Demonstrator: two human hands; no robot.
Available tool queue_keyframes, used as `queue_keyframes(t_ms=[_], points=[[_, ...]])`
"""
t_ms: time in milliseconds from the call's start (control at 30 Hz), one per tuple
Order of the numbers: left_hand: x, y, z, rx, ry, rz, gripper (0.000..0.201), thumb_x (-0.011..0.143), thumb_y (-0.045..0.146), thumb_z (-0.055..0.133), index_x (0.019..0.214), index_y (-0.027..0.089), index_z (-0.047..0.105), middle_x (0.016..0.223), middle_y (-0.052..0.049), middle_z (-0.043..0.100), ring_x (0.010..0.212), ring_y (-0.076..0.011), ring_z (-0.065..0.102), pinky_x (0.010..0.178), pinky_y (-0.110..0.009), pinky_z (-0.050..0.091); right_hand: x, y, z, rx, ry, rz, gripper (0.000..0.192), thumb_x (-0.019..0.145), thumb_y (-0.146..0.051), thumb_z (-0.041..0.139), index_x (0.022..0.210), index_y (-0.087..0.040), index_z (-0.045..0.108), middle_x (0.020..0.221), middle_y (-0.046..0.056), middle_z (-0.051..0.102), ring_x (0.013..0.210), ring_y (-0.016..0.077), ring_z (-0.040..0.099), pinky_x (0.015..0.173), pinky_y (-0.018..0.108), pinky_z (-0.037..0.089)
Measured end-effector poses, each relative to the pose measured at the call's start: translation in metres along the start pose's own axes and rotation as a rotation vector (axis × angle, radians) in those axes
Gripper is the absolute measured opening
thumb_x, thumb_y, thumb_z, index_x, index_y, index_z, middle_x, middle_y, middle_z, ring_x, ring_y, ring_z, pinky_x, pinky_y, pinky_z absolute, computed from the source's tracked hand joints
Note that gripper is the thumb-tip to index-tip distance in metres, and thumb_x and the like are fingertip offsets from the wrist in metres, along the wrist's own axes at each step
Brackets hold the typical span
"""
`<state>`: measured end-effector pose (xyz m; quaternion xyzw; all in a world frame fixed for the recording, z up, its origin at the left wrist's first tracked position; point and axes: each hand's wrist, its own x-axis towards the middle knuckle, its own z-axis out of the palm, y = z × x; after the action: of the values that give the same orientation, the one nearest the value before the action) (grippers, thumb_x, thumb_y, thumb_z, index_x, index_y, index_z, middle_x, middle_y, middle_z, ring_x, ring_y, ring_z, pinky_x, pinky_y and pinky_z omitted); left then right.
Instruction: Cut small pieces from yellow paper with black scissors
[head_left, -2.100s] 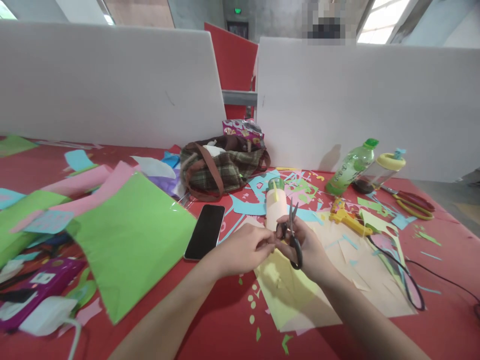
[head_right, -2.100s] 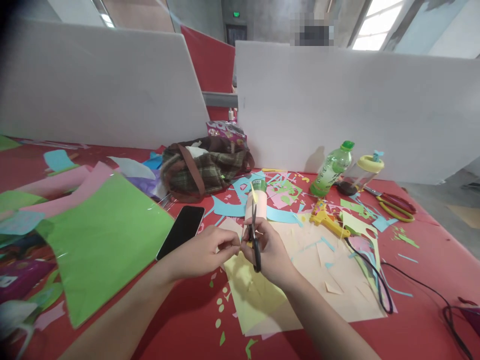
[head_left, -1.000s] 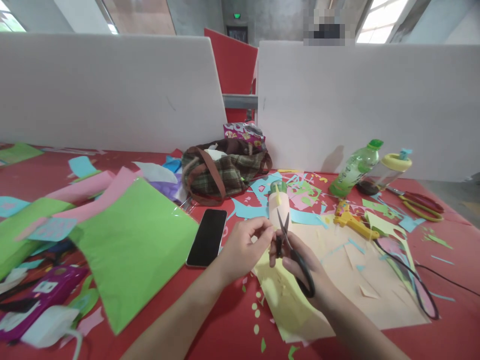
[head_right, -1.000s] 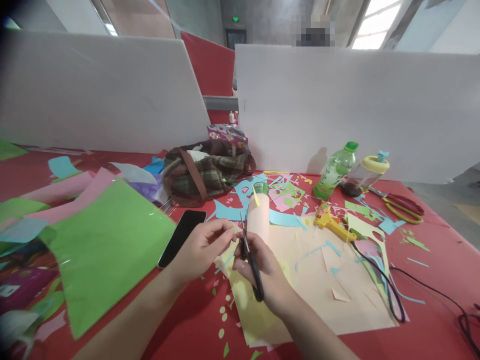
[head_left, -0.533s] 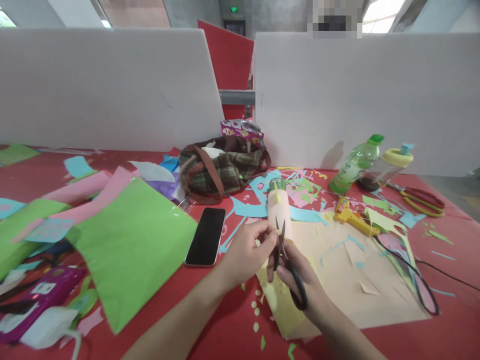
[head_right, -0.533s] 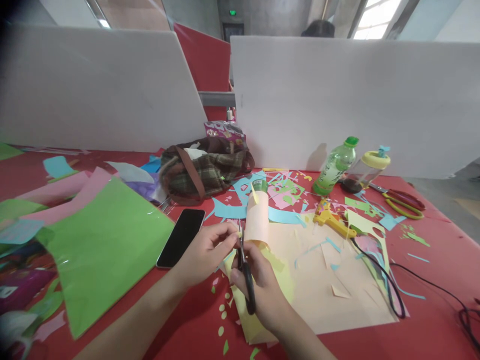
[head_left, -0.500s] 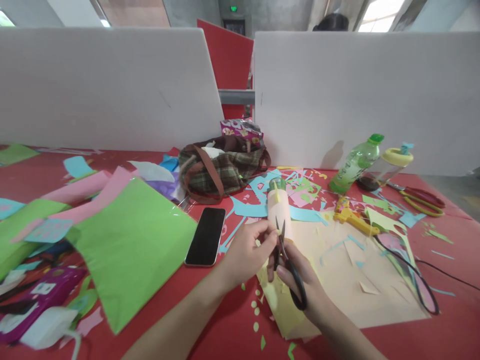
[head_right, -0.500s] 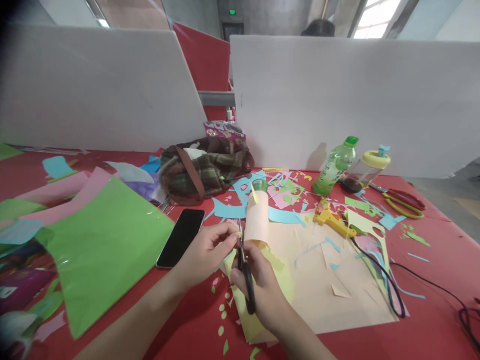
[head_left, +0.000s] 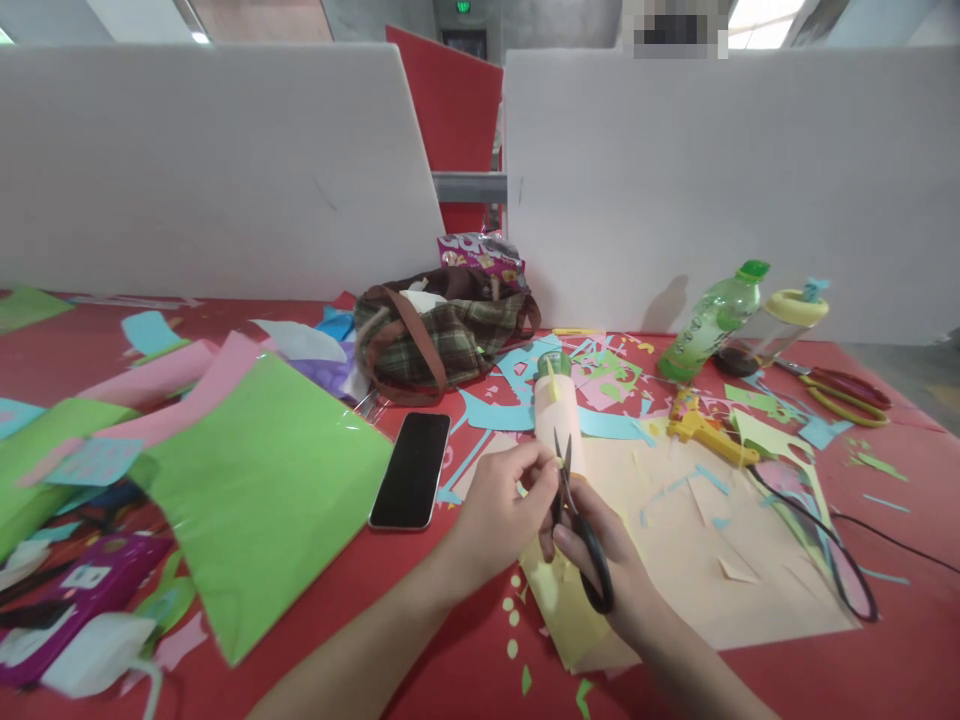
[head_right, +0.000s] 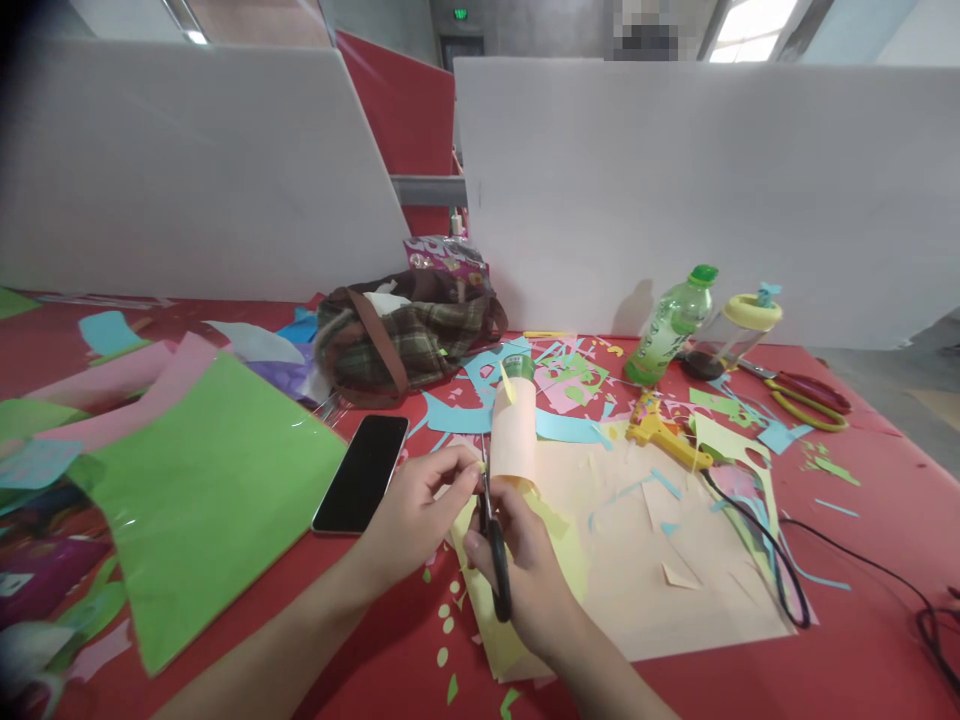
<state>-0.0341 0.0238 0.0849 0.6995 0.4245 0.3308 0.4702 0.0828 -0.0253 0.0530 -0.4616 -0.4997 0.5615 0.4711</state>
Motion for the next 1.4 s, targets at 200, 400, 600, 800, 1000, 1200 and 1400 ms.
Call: queue_keyframes(t_ms=[200, 400, 600, 800, 1000, 1200, 1400], points=[[-0.001, 0.002, -0.001, 0.031, -0.01, -0.002, 0.022, 0.08, 0.022, 0.036, 0.059, 0.017, 0.041, 0.049, 0.005, 0.044, 0.05, -0.0088, 0.045, 0.054, -0.018, 0.035, 0.001, -0.003, 0.0, -0.001, 0.001, -0.017, 0.016, 0.074, -0.033, 0.052, 0.078, -0.019, 0.045, 0.065, -0.002, 0.044, 0.058, 0.0135, 0.042, 0.056, 0.026, 0.037], [0.001, 0.002, -0.006, 0.116, -0.031, 0.035, 0.022, 0.079, 0.02, 0.037, 0.058, 0.017, 0.036, 0.055, 0.004, 0.042, 0.055, -0.0086, 0.041, 0.054, -0.019, 0.033, 0.003, -0.003, 0.0, 0.012, -0.028, -0.02, 0.017, 0.074, -0.034, 0.052, 0.069, -0.02, 0.046, 0.06, -0.003, 0.043, 0.054, 0.0122, 0.042, 0.052, 0.025, 0.038], [0.003, 0.004, -0.014, 0.2, -0.075, 0.045, 0.023, 0.078, 0.02, 0.035, 0.056, 0.016, 0.036, 0.055, 0.005, 0.038, 0.053, -0.0085, 0.037, 0.051, -0.019, 0.031, 0.002, -0.001, -0.001, 0.018, -0.027, 0.019, 0.016, 0.072, -0.033, 0.055, 0.073, -0.019, 0.048, 0.059, -0.003, 0.043, 0.051, 0.0109, 0.041, 0.049, 0.024, 0.037], [0.003, 0.008, -0.023, 0.235, -0.147, 0.022, 0.021, 0.077, 0.018, 0.034, 0.058, 0.016, 0.042, 0.057, 0.004, 0.043, 0.055, -0.0089, 0.038, 0.05, -0.019, 0.03, 0.001, -0.002, -0.001, 0.036, -0.065, 0.042, 0.016, 0.072, -0.033, 0.055, 0.076, -0.018, 0.049, 0.057, -0.004, 0.042, 0.049, 0.0101, 0.039, 0.048, 0.024, 0.034], [0.004, 0.01, -0.03, 0.303, -0.168, 0.023, 0.023, 0.076, 0.02, 0.035, 0.054, 0.016, 0.039, 0.051, 0.004, 0.036, 0.05, -0.0083, 0.033, 0.046, -0.019, 0.026, 0.002, -0.001, -0.001, 0.037, -0.075, 0.073, 0.022, 0.071, -0.033, 0.057, 0.087, -0.018, 0.052, 0.057, -0.005, 0.04, 0.048, 0.0097, 0.038, 0.045, 0.024, 0.033], [0.003, 0.006, -0.036, 0.393, -0.215, 0.03, 0.025, 0.076, 0.021, 0.034, 0.053, 0.015, 0.041, 0.048, 0.005, 0.034, 0.047, -0.0075, 0.032, 0.045, -0.02, 0.023, 0.001, 0.004, 0.0, 0.077, -0.081, 0.106, 0.024, 0.07, -0.031, 0.059, 0.09, -0.019, 0.053, 0.057, -0.005, 0.039, 0.047, 0.0085, 0.038, 0.043, 0.023, 0.032], [0.003, 0.005, -0.039, 0.424, -0.223, 0.035, 0.024, 0.074, 0.019, 0.035, 0.051, 0.015, 0.039, 0.046, 0.005, 0.033, 0.046, -0.0072, 0.031, 0.044, -0.02, 0.022, 0.001, 0.01, -0.001, 0.065, -0.075, 0.125, 0.026, 0.069, -0.031, 0.06, 0.091, -0.019, 0.055, 0.057, -0.005, 0.039, 0.044, 0.0077, 0.038, 0.041, 0.022, 0.031]])
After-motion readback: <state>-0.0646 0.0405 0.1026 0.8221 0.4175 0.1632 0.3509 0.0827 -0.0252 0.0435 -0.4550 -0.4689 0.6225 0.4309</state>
